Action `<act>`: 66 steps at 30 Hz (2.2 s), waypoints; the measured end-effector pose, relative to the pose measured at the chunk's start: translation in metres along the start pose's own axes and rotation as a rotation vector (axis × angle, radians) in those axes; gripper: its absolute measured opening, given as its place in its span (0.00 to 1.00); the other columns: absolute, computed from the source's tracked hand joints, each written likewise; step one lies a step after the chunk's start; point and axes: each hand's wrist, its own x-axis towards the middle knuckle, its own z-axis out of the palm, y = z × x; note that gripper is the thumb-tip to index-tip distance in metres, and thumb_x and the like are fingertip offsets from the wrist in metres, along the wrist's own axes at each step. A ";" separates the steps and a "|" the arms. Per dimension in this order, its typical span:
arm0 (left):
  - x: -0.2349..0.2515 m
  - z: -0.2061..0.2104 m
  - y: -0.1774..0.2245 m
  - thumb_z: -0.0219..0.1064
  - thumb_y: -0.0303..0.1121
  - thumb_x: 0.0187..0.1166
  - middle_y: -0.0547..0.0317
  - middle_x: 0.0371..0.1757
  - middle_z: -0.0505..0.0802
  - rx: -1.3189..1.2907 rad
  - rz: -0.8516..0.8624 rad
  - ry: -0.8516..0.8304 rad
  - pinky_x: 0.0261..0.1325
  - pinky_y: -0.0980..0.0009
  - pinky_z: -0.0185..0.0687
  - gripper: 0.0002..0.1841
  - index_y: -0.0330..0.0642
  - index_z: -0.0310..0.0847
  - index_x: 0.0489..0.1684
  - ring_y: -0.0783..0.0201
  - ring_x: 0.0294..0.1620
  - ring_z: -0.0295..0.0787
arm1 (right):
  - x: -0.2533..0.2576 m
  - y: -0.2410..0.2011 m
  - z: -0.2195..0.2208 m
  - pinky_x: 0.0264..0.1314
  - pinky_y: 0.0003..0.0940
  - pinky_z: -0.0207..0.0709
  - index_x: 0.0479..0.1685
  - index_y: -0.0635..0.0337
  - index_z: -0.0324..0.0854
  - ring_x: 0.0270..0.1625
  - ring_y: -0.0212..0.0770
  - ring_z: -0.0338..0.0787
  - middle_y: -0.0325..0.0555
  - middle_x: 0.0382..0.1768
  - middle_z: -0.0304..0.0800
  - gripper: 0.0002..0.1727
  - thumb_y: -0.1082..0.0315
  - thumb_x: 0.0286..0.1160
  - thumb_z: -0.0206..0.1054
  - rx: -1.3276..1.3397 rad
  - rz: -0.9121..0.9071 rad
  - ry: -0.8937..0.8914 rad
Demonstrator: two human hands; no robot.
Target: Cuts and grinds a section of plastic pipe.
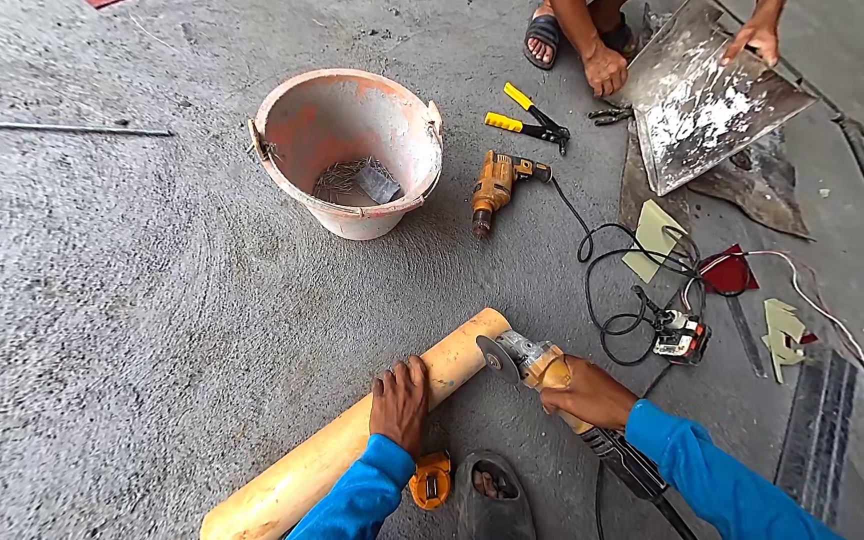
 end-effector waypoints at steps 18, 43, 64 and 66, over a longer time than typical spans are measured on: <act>-0.003 0.009 0.004 0.81 0.41 0.58 0.31 0.67 0.84 0.082 0.011 0.104 0.61 0.43 0.81 0.46 0.34 0.65 0.82 0.34 0.63 0.85 | 0.011 -0.019 -0.005 0.52 0.50 0.83 0.55 0.56 0.82 0.45 0.44 0.91 0.46 0.40 0.90 0.32 0.48 0.52 0.82 0.030 -0.016 0.021; 0.003 -0.005 0.000 0.83 0.45 0.56 0.35 0.69 0.83 -0.068 -0.003 -0.020 0.64 0.45 0.81 0.55 0.38 0.55 0.90 0.38 0.66 0.84 | -0.010 0.017 0.003 0.56 0.52 0.83 0.61 0.56 0.79 0.50 0.45 0.91 0.47 0.45 0.90 0.37 0.46 0.49 0.81 0.054 -0.047 0.012; 0.002 0.002 0.005 0.84 0.44 0.55 0.34 0.68 0.83 0.005 -0.006 0.027 0.62 0.45 0.81 0.52 0.38 0.61 0.86 0.36 0.65 0.85 | 0.004 0.014 -0.001 0.55 0.50 0.83 0.60 0.54 0.80 0.48 0.43 0.91 0.45 0.43 0.90 0.36 0.47 0.49 0.82 0.023 -0.052 0.003; 0.002 0.003 0.005 0.83 0.43 0.56 0.34 0.68 0.83 0.018 -0.007 0.032 0.62 0.45 0.81 0.51 0.39 0.61 0.86 0.36 0.64 0.85 | 0.004 0.013 -0.002 0.55 0.49 0.83 0.59 0.54 0.80 0.48 0.43 0.91 0.45 0.43 0.90 0.35 0.48 0.50 0.82 0.034 -0.056 0.002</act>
